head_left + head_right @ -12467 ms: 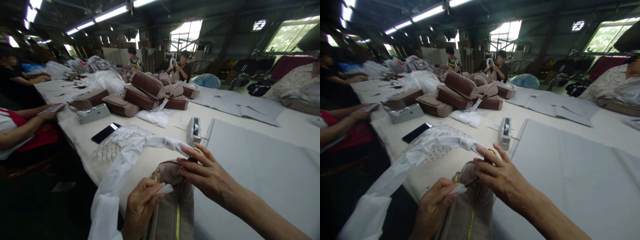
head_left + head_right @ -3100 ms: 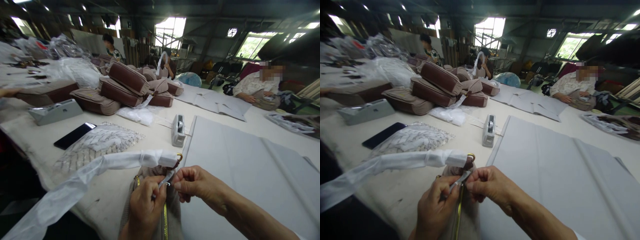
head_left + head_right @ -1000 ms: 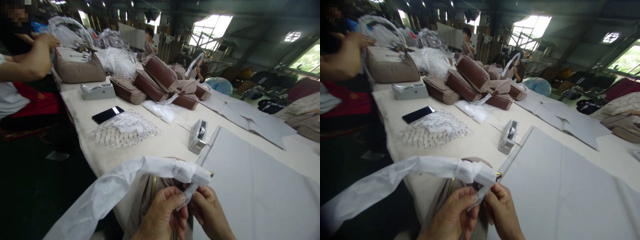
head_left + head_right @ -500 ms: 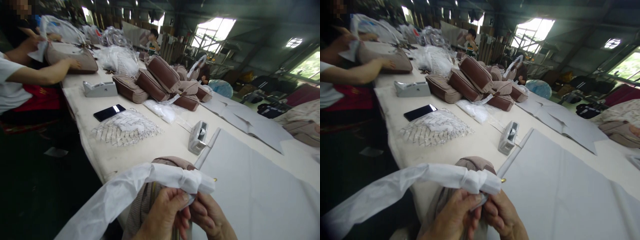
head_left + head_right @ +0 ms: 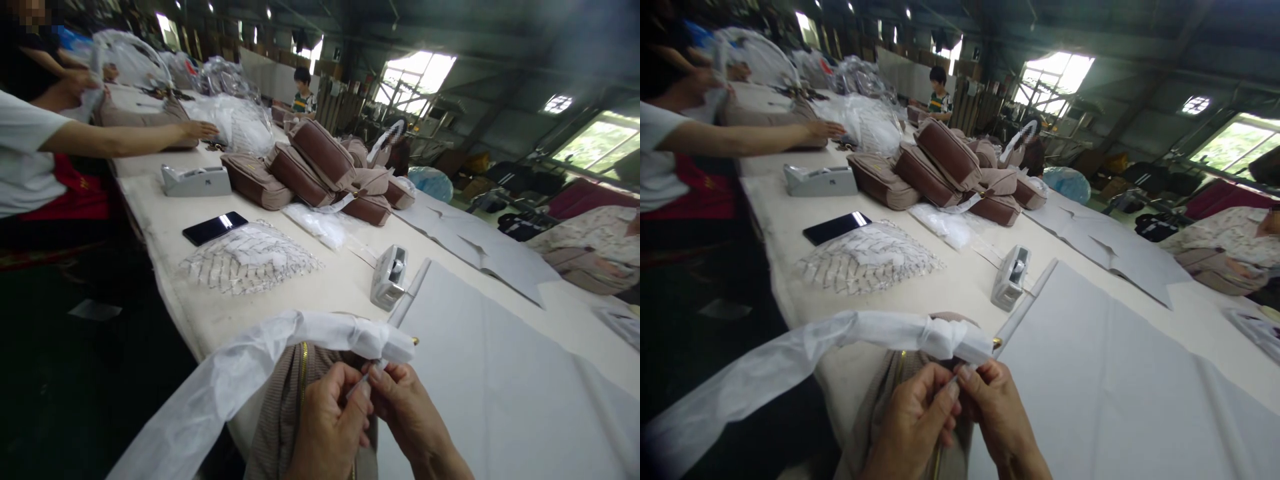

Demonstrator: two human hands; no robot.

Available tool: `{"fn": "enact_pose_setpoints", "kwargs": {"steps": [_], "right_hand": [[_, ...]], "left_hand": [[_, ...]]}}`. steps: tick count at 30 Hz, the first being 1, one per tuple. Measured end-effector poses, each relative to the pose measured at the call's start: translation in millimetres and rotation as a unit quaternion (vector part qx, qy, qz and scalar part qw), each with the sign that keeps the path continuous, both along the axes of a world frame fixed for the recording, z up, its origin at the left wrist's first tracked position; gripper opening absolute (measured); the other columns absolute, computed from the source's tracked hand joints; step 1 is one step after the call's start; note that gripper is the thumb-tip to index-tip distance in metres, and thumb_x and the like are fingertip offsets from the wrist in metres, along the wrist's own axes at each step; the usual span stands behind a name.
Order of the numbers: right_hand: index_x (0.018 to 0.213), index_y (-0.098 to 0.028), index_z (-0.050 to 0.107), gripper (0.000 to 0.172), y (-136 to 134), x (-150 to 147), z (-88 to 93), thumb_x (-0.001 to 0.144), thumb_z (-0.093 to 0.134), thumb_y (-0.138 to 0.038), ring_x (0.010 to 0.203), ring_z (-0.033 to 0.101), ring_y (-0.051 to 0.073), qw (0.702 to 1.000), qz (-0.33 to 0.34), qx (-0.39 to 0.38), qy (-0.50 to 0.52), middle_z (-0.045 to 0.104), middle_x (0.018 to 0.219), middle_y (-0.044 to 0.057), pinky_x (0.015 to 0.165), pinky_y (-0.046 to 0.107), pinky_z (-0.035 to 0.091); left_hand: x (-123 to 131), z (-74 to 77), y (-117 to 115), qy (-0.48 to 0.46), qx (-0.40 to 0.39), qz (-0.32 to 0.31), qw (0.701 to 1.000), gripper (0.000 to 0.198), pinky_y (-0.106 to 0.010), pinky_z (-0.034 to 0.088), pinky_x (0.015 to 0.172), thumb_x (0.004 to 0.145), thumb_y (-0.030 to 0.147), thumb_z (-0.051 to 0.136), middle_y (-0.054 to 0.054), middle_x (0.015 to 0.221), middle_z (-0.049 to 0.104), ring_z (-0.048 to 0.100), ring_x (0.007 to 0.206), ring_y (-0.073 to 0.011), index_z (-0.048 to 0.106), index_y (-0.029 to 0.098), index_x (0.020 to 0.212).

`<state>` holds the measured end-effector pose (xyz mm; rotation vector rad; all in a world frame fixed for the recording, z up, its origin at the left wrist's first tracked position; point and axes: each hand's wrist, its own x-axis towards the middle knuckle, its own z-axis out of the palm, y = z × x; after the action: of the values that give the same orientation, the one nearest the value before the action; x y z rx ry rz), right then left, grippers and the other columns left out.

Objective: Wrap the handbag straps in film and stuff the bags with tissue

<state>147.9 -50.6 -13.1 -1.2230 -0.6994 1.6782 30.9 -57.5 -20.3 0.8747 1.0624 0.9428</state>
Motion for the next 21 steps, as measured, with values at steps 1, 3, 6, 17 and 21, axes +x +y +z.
{"fn": "enact_pose_setpoints", "kwargs": {"steps": [1, 3, 6, 17, 21], "right_hand": [[0.068, -0.012, 0.059, 0.040, 0.9, 0.5, -4.2, 0.065, 0.079, -0.046, 0.038, 0.039, 0.005, 1.000, 0.002, 0.009, 0.007, 0.050, 0.046, -0.002, 0.038, 0.016, 0.026], [0.074, -0.013, 0.059, 0.041, 1.0, 1.8, -11.5, 0.067, 0.076, -0.050, 0.035, 0.036, 0.004, 0.999, -0.005, 0.015, 0.033, 0.050, 0.045, -0.003, 0.035, 0.015, 0.022], [0.085, -0.014, 0.060, 0.044, -0.7, 2.2, -14.6, 0.068, 0.074, -0.053, 0.035, 0.035, 0.004, 0.998, -0.007, 0.005, 0.065, 0.051, 0.047, -0.004, 0.035, 0.015, 0.023], [0.102, -0.013, 0.065, 0.064, -15.8, 7.8, -6.0, 0.067, 0.068, -0.066, 0.037, 0.023, 0.002, 0.997, -0.072, 0.007, -0.031, 0.037, 0.048, -0.009, 0.035, 0.015, 0.017], [0.096, -0.013, 0.070, 0.057, -45.7, 17.8, -26.0, 0.070, 0.067, -0.063, 0.047, 0.039, 0.007, 0.970, -0.157, 0.001, -0.185, 0.047, 0.057, -0.003, 0.043, 0.018, 0.032]], "left_hand": [[0.3, -0.7, 1.8, -0.046, -0.037, -0.012, 0.998, 0.033, -0.017, 0.040, 0.036, 0.075, 0.049, 0.061, 0.000, 0.059, 0.057, 0.047, 0.043, -0.0088, 0.054, 0.016, 0.071], [0.4, -1.4, 5.1, -0.108, -0.078, -0.025, 0.991, 0.040, -0.016, 0.040, 0.035, 0.071, 0.053, 0.065, 0.000, 0.058, 0.056, 0.046, 0.042, -0.0075, 0.052, 0.015, 0.071], [0.4, -1.5, 7.4, -0.119, -0.079, -0.017, 0.990, 0.043, -0.015, 0.040, 0.034, 0.069, 0.055, 0.067, 0.002, 0.056, 0.054, 0.046, 0.041, -0.0064, 0.052, 0.014, 0.071], [-50.9, -7.5, -2.5, 0.207, 0.219, 0.159, 0.940, 0.026, -0.029, 0.052, 0.077, 0.082, 0.039, 0.058, -0.006, 0.095, 0.068, 0.063, 0.083, -0.0200, 0.066, 0.021, 0.098], [-90.7, -55.5, -21.6, 0.292, 0.139, 0.219, 0.921, 0.041, -0.046, 0.040, 0.103, 0.090, 0.041, 0.044, -0.007, 0.135, 0.051, 0.047, 0.124, -0.0279, 0.051, 0.024, 0.127]]}}
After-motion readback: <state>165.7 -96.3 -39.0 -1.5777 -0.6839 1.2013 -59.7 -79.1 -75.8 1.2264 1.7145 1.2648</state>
